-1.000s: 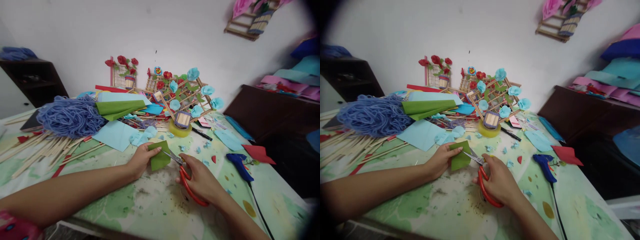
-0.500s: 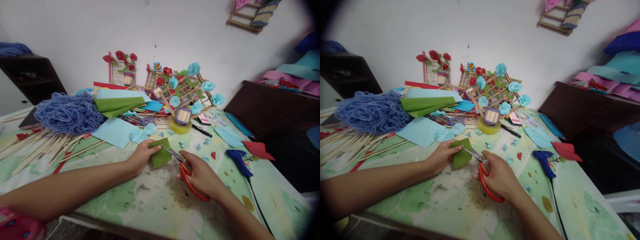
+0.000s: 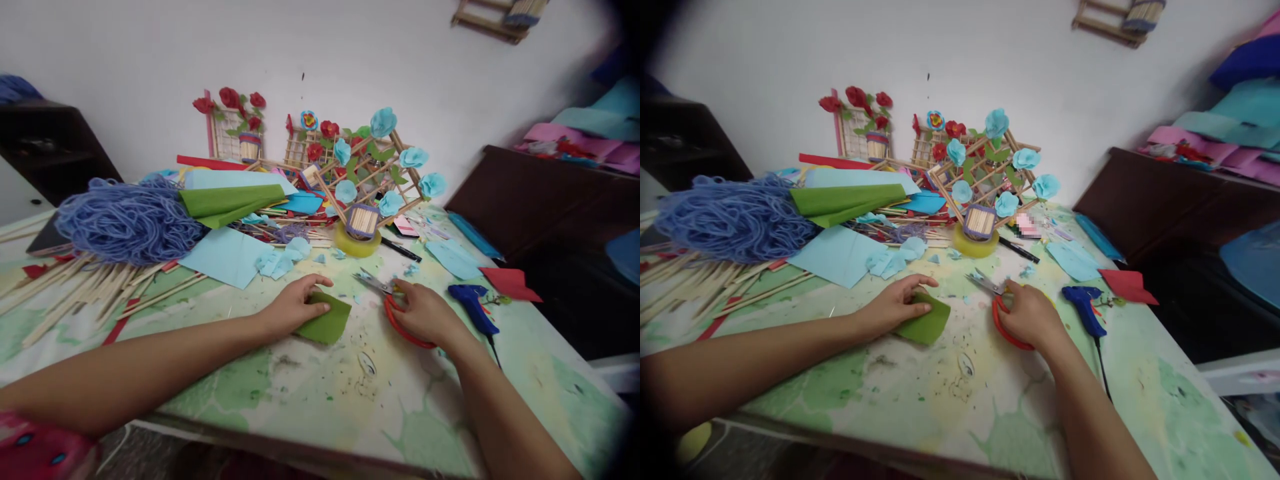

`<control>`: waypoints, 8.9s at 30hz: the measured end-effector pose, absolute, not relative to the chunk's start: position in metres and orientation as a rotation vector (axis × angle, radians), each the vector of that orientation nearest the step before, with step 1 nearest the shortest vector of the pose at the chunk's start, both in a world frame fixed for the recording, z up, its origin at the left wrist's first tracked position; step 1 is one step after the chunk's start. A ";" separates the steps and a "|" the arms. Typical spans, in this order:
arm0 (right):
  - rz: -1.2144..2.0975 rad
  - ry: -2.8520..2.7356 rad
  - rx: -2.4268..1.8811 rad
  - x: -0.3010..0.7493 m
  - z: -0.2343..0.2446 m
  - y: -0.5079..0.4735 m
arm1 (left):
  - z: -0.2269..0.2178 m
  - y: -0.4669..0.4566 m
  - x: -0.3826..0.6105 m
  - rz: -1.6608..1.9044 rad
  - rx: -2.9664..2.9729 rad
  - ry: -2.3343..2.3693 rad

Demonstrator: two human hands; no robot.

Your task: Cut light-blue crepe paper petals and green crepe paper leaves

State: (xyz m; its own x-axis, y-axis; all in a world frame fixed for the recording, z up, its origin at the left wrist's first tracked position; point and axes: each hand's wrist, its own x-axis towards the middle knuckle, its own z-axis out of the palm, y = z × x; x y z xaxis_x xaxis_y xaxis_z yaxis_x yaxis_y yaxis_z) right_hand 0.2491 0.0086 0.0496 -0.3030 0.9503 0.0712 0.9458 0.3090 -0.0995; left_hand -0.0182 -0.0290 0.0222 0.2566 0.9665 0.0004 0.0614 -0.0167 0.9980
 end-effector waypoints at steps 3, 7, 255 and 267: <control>-0.032 -2.501 -1.708 0.251 0.052 0.006 | 0.023 -0.031 -0.019 0.895 1.660 1.030; -0.217 -2.482 -1.365 0.230 0.058 -0.011 | 0.026 -0.030 -0.019 0.841 1.756 1.030; 1.137 -1.945 -1.118 0.182 0.021 -0.030 | 0.031 -0.043 -0.009 0.840 1.910 1.237; 1.400 -1.683 -1.061 0.175 0.022 -0.034 | 0.031 -0.044 -0.004 0.783 1.807 1.193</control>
State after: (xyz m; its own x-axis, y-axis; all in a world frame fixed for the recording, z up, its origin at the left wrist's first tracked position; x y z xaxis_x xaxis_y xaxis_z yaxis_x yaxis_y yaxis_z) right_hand 0.1748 -0.0338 0.0217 -0.4245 0.9054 0.0091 0.1560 0.0830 -0.9843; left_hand -0.0037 -0.0443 0.0312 0.3595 0.9312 0.0597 0.4249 -0.2203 0.8780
